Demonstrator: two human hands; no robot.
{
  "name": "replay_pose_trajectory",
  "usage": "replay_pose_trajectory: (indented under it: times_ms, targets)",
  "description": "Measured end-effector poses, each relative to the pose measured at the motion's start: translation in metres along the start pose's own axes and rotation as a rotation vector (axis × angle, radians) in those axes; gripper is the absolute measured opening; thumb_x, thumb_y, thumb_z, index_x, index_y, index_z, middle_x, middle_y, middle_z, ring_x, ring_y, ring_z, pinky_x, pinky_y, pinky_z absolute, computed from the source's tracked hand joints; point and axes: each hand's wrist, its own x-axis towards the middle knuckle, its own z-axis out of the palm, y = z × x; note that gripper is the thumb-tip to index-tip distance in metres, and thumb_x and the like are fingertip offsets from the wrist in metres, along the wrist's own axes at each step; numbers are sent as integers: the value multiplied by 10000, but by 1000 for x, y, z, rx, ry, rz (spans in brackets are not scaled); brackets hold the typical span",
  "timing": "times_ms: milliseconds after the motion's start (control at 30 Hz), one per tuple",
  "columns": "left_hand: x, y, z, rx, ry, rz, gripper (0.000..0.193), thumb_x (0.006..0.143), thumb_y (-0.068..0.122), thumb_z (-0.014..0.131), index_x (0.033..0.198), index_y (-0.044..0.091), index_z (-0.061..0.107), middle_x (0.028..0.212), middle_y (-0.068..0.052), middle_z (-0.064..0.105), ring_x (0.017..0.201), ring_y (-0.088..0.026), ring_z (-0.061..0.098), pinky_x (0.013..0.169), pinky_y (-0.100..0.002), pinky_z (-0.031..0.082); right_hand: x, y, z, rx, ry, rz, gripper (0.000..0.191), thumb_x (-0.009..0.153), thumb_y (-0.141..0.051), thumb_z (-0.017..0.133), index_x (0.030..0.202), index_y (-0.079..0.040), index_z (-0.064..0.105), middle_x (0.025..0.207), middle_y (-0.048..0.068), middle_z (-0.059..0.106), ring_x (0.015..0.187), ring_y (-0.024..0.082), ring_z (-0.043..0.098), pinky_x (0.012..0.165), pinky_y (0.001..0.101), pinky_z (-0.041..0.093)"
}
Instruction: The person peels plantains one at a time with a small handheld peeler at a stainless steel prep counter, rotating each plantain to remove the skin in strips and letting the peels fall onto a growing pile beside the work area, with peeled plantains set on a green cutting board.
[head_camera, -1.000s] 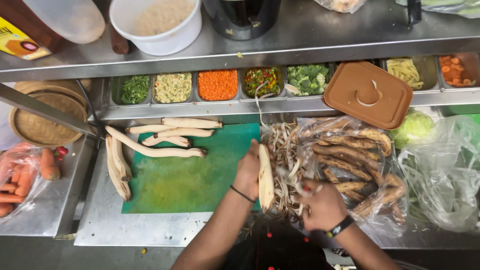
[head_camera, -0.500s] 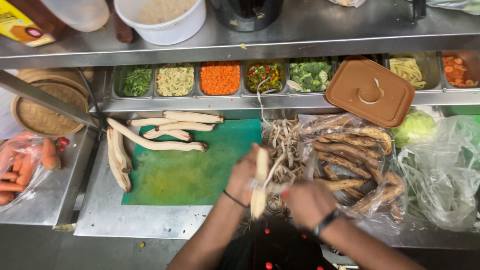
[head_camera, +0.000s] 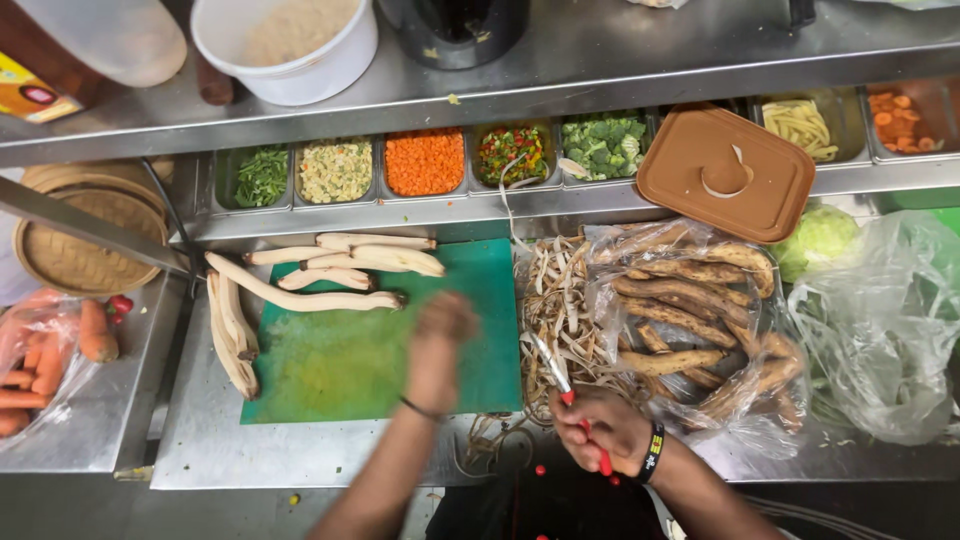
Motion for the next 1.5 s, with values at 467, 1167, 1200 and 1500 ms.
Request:
replay_pose_trajectory:
  times_ms: [467, 1167, 1200, 1500]
  targets:
    - [-113, -122, -76, 1009, 2, 876, 456, 839, 155, 765, 1221, -12, 580, 1232, -220, 594, 1177, -403, 560, 1015, -470, 468, -83, 4, -88, -1680, 807, -905, 179, 549, -87, 636, 705, -102, 723, 754, 84, 651, 672, 277, 657, 586, 377, 549]
    - [-17, -163, 175, 1281, -380, 496, 482, 967, 211, 560, 1362, -52, 471, 1258, -336, 569, 1119, -502, 530, 1031, -556, 399, -205, -68, -173, -2199, 962, -650, 288, 421, -153, 753, 699, -206, 809, 1126, 2, 679, 1193, 301, 550, 799, 486, 536]
    - [-9, -157, 183, 1283, -406, 491, 496, 948, 183, 567, 1377, -47, 472, 1216, -329, 589, 1107, -497, 534, 1019, -557, 404, -209, -71, -175, -2184, 982, -634, 252, 447, -140, 746, 688, -195, 791, 1126, -11, 678, 1216, 280, 548, 826, 459, 548]
    - [-75, -106, 182, 1070, -46, 1112, 418, 698, 11, 629, 1111, 70, 654, 1348, -242, 490, 1279, -489, 462, 1097, -561, 378, -216, -8, -121, -1654, 1343, -429, 272, 674, -84, 741, 927, -179, 768, 1455, -38, 581, 1232, 162, 600, 862, 349, 589]
